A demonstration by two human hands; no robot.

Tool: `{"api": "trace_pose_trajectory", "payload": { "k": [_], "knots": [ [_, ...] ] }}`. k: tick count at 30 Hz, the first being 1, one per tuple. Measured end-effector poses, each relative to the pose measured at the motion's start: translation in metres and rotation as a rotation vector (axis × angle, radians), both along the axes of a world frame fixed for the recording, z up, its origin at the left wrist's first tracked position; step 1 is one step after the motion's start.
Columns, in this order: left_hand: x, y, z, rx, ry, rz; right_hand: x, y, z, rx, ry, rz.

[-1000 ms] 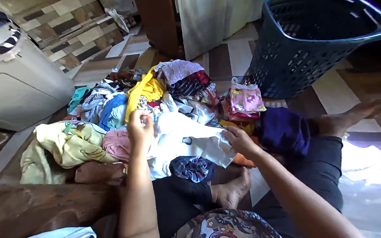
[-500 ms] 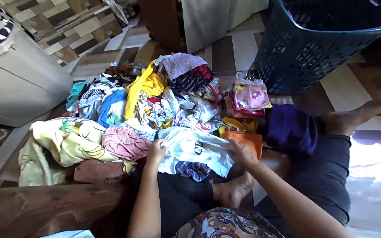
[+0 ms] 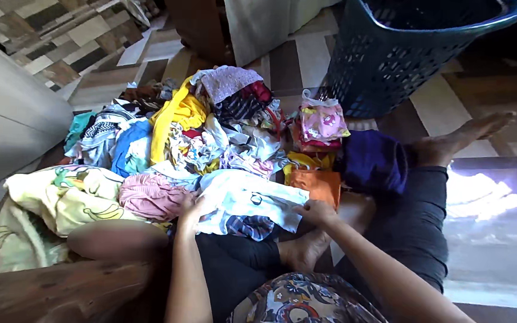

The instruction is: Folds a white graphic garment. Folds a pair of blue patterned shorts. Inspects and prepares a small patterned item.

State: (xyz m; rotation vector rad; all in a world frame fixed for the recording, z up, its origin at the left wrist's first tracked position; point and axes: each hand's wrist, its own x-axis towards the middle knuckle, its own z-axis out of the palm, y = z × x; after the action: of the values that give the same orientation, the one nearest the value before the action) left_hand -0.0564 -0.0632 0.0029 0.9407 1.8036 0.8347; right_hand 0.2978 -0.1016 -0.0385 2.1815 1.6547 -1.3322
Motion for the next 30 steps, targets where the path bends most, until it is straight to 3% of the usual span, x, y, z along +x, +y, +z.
{"api": "trace_pose_trajectory", "payload": {
  "k": [4,7,12,19,22,30],
  "knots": [
    [0.004,-0.008,0.007,-0.169,0.111,-0.13,-0.01,0.003,-0.01,0.052,0.042,-0.179],
    [0.005,-0.009,0.011,-0.156,0.089,-0.127,-0.008,0.012,-0.006,0.114,0.111,-0.284],
    [0.001,-0.011,0.002,0.066,-0.229,0.069,-0.002,0.023,0.011,0.248,0.216,-0.426],
    [-0.003,-0.012,0.013,0.185,-0.549,0.254,0.007,0.026,0.018,0.592,0.697,-0.702],
    [-0.001,-0.013,0.022,0.228,-0.613,0.286,0.015,0.025,0.025,0.635,0.737,-0.666],
    [0.01,-0.014,0.056,0.321,-0.727,0.263,0.02,0.013,0.059,0.515,0.496,-0.455]
  ]
}}
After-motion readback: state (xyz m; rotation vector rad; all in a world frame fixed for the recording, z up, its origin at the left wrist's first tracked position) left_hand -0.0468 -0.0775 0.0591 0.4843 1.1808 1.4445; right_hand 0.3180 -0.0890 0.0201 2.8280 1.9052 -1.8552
